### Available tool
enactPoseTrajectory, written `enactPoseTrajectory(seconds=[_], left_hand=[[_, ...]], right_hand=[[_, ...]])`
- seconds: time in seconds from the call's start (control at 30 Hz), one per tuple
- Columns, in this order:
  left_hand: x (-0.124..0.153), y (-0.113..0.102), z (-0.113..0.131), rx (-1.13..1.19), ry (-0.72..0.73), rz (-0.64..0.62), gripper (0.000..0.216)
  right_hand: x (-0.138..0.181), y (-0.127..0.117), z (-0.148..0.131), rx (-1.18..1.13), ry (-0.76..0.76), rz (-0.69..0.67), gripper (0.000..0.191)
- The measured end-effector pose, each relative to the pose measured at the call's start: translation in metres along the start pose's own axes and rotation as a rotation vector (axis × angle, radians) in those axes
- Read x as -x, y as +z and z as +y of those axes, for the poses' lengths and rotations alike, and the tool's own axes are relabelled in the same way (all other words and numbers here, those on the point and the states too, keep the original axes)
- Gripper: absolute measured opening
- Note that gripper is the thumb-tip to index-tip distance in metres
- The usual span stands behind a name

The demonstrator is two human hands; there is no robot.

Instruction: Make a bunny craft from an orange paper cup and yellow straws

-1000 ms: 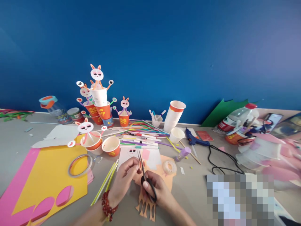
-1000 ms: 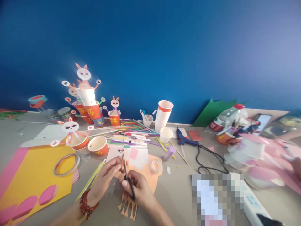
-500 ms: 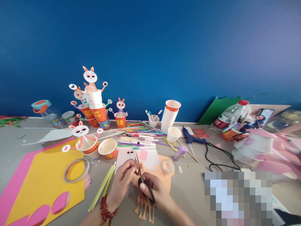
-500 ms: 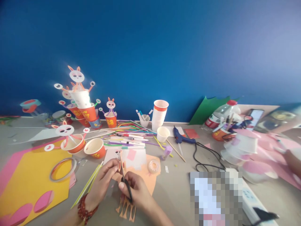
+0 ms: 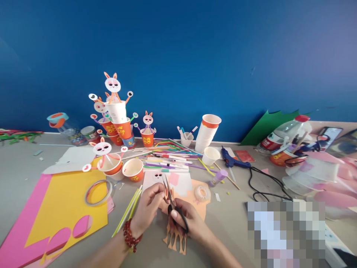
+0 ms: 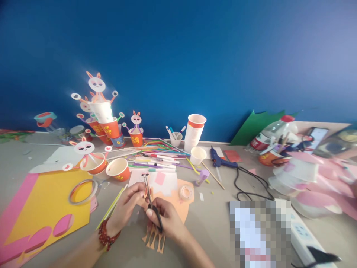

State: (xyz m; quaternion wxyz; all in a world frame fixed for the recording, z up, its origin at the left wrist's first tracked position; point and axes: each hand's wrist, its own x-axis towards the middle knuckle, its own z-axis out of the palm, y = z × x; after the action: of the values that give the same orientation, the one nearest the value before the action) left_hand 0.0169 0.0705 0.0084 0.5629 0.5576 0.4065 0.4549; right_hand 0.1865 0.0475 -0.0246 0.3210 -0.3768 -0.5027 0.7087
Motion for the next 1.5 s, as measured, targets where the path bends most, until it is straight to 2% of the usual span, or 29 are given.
enactPoseTrajectory(seconds=[0.8,1.13,1.5], left_hand=[[-0.0021,-0.0003,0.0013,0.016,-0.021,-0.017,0.022],[0.0005,0.0013,-0.0012,-0.055,0.011,0.024,0.022],[0.0007,0.0016,0.0019,-0.056,-0.015,0.029,0.023]], right_hand=[[-0.0003,-0.0023,0.0051,0.076,0.016,0.017,0.064],[0.0009,0.0015,0.0064,-0.02,0.02,-0.024,0.06],[0.0008,0.0008,0.0044,0.013,0.027,-0.012,0.061]])
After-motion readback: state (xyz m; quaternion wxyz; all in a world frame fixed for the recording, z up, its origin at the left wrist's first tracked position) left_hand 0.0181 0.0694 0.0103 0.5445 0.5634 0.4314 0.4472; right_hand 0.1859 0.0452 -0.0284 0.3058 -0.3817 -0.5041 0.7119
